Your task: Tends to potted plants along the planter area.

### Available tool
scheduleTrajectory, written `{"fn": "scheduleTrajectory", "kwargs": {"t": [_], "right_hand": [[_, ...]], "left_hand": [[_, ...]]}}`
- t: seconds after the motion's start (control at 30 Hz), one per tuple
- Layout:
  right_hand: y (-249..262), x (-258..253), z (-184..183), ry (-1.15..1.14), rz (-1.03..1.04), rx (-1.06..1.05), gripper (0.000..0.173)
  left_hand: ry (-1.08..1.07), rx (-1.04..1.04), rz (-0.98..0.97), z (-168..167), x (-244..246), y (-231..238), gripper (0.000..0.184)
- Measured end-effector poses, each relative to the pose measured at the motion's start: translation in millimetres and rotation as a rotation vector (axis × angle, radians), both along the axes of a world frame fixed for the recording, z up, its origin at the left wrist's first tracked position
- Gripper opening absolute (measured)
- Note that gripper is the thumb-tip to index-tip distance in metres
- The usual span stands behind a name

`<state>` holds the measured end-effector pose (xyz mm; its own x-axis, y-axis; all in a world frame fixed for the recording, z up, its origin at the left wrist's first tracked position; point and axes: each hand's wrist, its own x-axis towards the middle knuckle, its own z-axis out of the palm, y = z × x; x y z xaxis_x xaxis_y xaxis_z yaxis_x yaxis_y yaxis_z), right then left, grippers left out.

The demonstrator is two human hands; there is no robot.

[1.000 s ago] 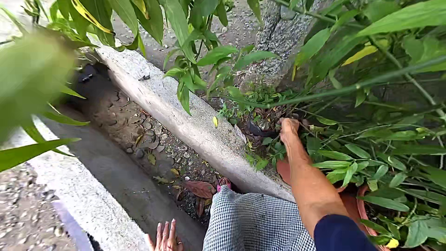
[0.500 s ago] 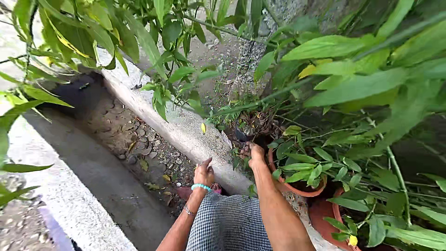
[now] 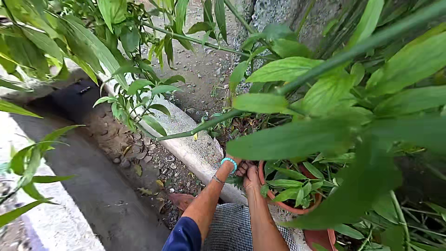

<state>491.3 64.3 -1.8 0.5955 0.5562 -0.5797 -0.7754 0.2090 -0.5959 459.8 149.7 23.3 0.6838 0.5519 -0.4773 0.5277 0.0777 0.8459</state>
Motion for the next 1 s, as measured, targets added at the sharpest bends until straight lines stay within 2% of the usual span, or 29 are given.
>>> {"fn": "scheduleTrajectory", "kwargs": {"t": [0.1, 0.2, 0.3, 0.4, 0.43, 0.57, 0.7, 0.9, 1.0], "right_hand": [[-9.1, -5.2, -1.3, 0.059, 0.006, 0.055, 0.027], [-13.7, -2.4, -6.1, 0.118, 0.001, 0.103, 0.028], [-11.4, -1.8, -10.8, 0.123, -0.03, 0.098, 0.021], [-10.2, -1.4, -23.5, 0.095, -0.021, 0.124, 0.019], [-11.5, -3.0, -22.1, 0.077, -0.004, 0.111, 0.019], [-13.3, -13.7, -7.4, 0.026, -0.018, 0.091, 0.028], [-27.6, -33.3, -35.2, 0.092, -0.008, 0.216, 0.039], [-45.5, -64.5, -51.2, -0.002, -0.02, 0.109, 0.032], [-50.5, -69.7, -45.9, -0.173, 0.079, -0.092, 0.025]], "left_hand": [[0.028, 0.024, -0.04, -8.4, 6.1, 1.1, 0.036], [0.058, 0.034, -0.063, -20.9, 0.4, 4.4, 0.037], [0.049, 0.074, -0.131, -4.4, -4.6, 2.9, 0.038], [0.052, 0.056, -0.117, -26.1, 11.6, 10.3, 0.031], [0.033, 0.049, -0.135, -31.9, 14.5, 13.2, 0.03], [0.035, 0.008, -0.163, -19.3, 15.1, 8.4, 0.03], [0.02, -0.083, -0.155, -20.3, 3.6, 7.0, 0.029], [-0.182, -0.27, -0.147, -35.3, -42.0, 3.1, 0.026], [-0.219, -0.283, -0.125, -33.9, -78.3, 1.4, 0.029]]}}
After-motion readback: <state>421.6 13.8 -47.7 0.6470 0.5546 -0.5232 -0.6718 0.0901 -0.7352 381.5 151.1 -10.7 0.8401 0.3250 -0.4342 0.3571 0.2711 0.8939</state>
